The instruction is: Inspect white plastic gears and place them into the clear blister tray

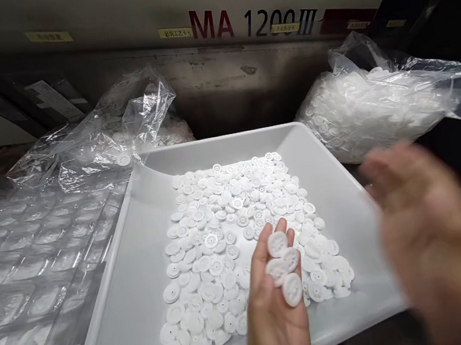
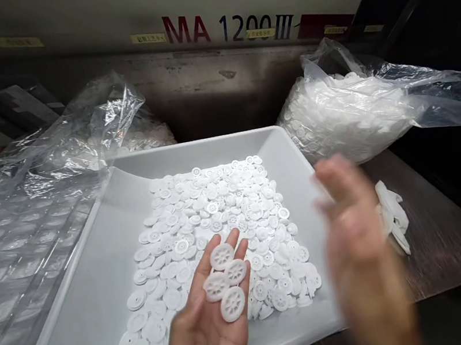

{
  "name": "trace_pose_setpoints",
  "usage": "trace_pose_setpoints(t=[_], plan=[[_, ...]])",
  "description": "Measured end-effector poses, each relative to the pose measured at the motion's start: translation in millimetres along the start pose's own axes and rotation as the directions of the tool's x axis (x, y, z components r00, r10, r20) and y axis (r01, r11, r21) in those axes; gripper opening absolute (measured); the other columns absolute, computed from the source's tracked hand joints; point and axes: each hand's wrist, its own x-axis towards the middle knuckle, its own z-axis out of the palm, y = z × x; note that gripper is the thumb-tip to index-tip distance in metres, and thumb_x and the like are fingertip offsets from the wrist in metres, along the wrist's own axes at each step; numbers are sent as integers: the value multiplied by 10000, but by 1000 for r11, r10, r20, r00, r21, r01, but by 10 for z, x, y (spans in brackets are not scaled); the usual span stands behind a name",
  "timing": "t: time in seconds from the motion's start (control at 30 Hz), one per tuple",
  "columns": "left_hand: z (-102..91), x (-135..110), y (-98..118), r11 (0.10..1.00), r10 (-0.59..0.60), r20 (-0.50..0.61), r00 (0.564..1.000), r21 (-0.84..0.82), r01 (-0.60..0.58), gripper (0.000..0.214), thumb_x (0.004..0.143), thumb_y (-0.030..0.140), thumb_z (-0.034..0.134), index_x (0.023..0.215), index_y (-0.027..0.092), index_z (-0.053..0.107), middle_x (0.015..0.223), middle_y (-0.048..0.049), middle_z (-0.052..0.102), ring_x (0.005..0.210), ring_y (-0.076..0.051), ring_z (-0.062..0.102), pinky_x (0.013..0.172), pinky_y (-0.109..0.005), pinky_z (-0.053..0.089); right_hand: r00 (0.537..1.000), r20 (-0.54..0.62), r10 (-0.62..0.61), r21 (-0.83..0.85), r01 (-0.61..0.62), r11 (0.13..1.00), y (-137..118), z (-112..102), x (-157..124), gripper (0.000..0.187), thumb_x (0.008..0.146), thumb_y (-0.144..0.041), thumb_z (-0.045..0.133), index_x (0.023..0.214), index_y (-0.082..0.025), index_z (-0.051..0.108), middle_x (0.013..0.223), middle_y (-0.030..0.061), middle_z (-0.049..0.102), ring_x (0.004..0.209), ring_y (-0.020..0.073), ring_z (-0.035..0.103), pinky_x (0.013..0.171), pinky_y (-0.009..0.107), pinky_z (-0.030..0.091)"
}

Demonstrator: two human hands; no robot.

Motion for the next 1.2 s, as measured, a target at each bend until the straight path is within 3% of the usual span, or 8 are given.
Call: trace_pose_setpoints(t=[0.1, 0.13, 0.23, 0.33, 0.4, 0.9, 1.07, 1.2], plan=[[86, -101, -94, 959, 104, 122, 987, 252, -132, 376, 759, 186, 653, 1124, 262, 691, 1385, -1, 529, 1445, -244, 235, 1214, -388, 60, 950, 136, 280, 415, -311, 855, 59, 489, -768, 461, 981, -354, 216, 1391, -316, 424, 1438, 24, 446, 1331, 208, 429, 1064, 428, 410], [104, -135, -116, 936, 132, 165, 977, 303, -178, 387, 716, 131, 679, 1081, 258, 712, 1375, 1, 535, 1456, -251, 200, 1210, -392, 25, 953, 112, 281, 545, -295, 785, 42, 591, -889, 452, 965, -404, 288, 1389, -331, 423, 1457, 13, 422, 1349, 226, 407, 1099, 455, 379], [105, -204, -140, 888, 250, 243, 937, 329, -322, 440, 753, 91, 622, 1156, 261, 672, 1435, 19, 469, 1456, -254, 199, 1204, -397, 57, 887, 253, 386, 766, -428, 480, -17, 698, -876, 434, 927, -496, 371, 1285, -339, 558, 1376, 2, 519, 1321, 236, 447, 1123, 483, 366], [43, -197, -111, 933, 318, 94, 943, 146, -329, 478, 855, 89, 481, 1247, 334, 599, 1448, 61, 469, 1409, -192, 323, 1171, -326, 238, 776, 373, 508, 804, -544, 240, -33, 663, -680, 453, 953, -456, 285, 1225, -309, 617, 1354, -15, 542, 1310, 184, 462, 1134, 439, 366], [-8, -156, -68, 958, 287, -11, 958, 16, -286, 463, 879, 89, 434, 1227, 347, 597, 1409, 66, 517, 1371, -157, 386, 1137, -288, 309, 766, 391, 510, 833, -530, 157, -44, 647, -634, 488, 951, -481, 264, 1255, -295, 596, 1406, -33, 486, 1338, 166, 424, 1140, 417, 359], [-70, -89, 48, 958, -165, -78, 983, -248, 141, 389, 915, 329, 426, 1259, 223, 575, 1438, 6, 489, 1367, -150, 394, 1150, -286, 310, 810, 448, 378, 884, -465, -51, -110, 722, -796, 624, 956, -534, 183, 1443, -193, 374, 1497, -2, 360, 1388, 178, 335, 1181, 363, 278], [-66, -110, 52, 955, -178, -67, 982, -252, 156, 403, 914, 330, 426, 1276, 211, 558, 1440, -3, 486, 1351, -147, 417, 1159, -286, 287, 803, 455, 384, 882, -466, -70, -113, 717, -791, 649, 946, -553, 202, 1454, -177, 353, 1485, 19, 383, 1383, 178, 345, 1178, 333, 274], [-74, -123, 84, 956, -136, -55, 989, -270, 117, 453, 904, 329, 417, 1342, 235, 483, 1409, -37, 522, 1325, -178, 455, 1169, -356, 269, 802, 419, 425, 880, -474, 26, -119, 711, -792, 606, 949, -536, 196, 1398, -214, 444, 1466, 10, 410, 1378, 182, 357, 1187, 405, 252]])
